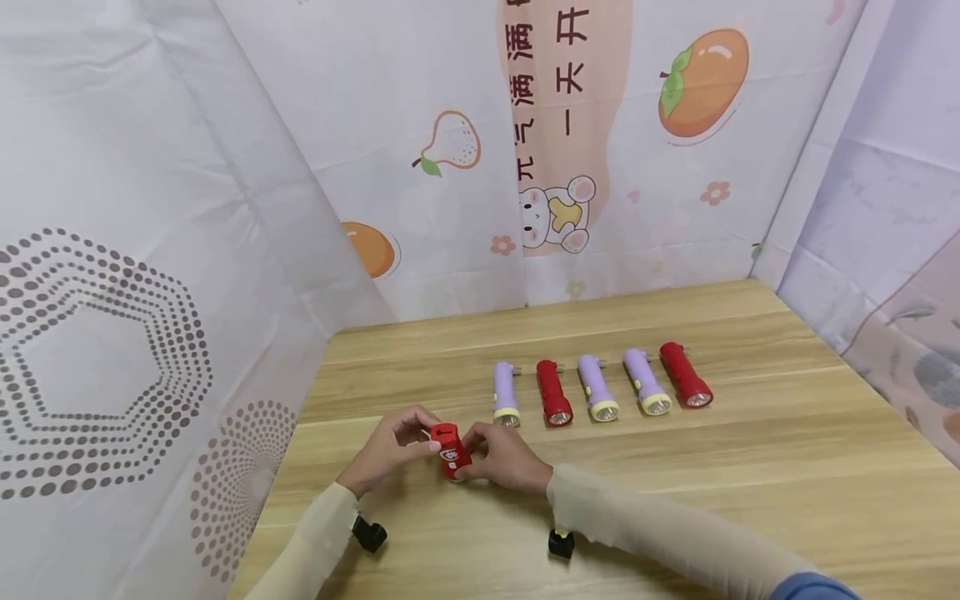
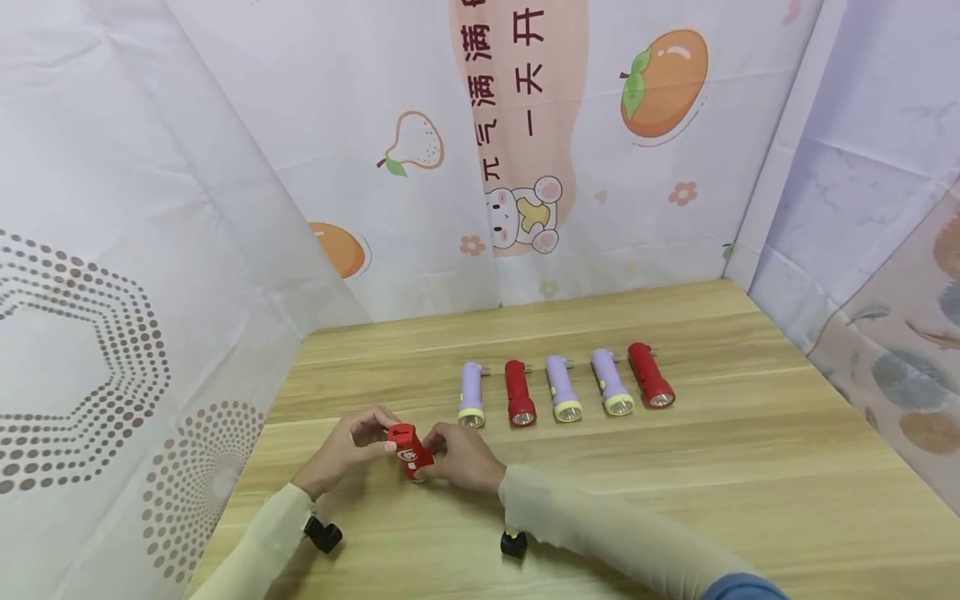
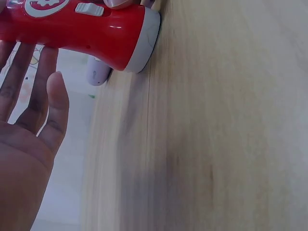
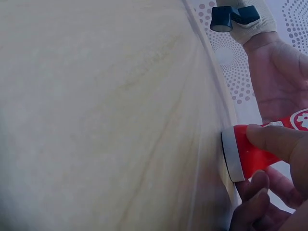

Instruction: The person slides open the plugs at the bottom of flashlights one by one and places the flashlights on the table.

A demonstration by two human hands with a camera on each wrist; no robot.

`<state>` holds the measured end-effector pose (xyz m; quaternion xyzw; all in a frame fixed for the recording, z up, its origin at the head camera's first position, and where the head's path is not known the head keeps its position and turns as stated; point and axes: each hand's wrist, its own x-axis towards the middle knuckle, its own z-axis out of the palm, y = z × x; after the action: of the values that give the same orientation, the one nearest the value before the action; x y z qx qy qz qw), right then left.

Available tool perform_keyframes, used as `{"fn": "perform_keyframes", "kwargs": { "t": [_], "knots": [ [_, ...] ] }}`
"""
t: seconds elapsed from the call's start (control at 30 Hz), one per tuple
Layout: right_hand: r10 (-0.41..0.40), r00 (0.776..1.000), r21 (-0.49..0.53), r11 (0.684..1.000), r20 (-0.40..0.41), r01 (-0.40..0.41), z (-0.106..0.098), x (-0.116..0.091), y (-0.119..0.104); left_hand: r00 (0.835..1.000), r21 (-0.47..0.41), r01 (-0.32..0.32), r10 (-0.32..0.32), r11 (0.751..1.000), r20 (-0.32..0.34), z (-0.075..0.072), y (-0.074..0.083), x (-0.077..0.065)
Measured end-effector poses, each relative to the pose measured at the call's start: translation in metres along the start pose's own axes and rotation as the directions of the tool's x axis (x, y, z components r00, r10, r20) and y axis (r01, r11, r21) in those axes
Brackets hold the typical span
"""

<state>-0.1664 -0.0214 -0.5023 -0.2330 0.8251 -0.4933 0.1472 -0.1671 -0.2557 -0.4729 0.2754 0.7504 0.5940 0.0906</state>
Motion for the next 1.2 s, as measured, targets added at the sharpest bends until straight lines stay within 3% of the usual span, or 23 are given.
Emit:
{"fn": "perform_keyframes", "kwargs": {
  "t": [0.3,0.73,0.97,1.2],
  "knots": [
    [-0.016,1.000,-0.013,1.000,0.001,0.016,-0.001,-0.005,-0.001,1.000,-0.004,0.019,-0.018,1.000,0.018,0.003,0.000,-0.003],
    [-0.020,1.000,-0.035,0.999,-0.001,0.020,-0.002,-0.002,-0.001,0.995,-0.011,0.093,-0.094,0.996,-0.044,0.000,0.008,-0.004],
    [-0.010,1.000,-0.036,0.999,-0.006,0.010,-0.003,-0.002,-0.002,0.988,-0.019,0.146,-0.147,0.989,-0.053,-0.001,0.012,-0.001],
    [-0.003,1.000,-0.025,1.000,0.005,0.003,-0.003,0.000,-0.002,0.988,-0.033,0.148,-0.149,0.988,-0.043,0.000,0.014,0.001]
  ]
}}
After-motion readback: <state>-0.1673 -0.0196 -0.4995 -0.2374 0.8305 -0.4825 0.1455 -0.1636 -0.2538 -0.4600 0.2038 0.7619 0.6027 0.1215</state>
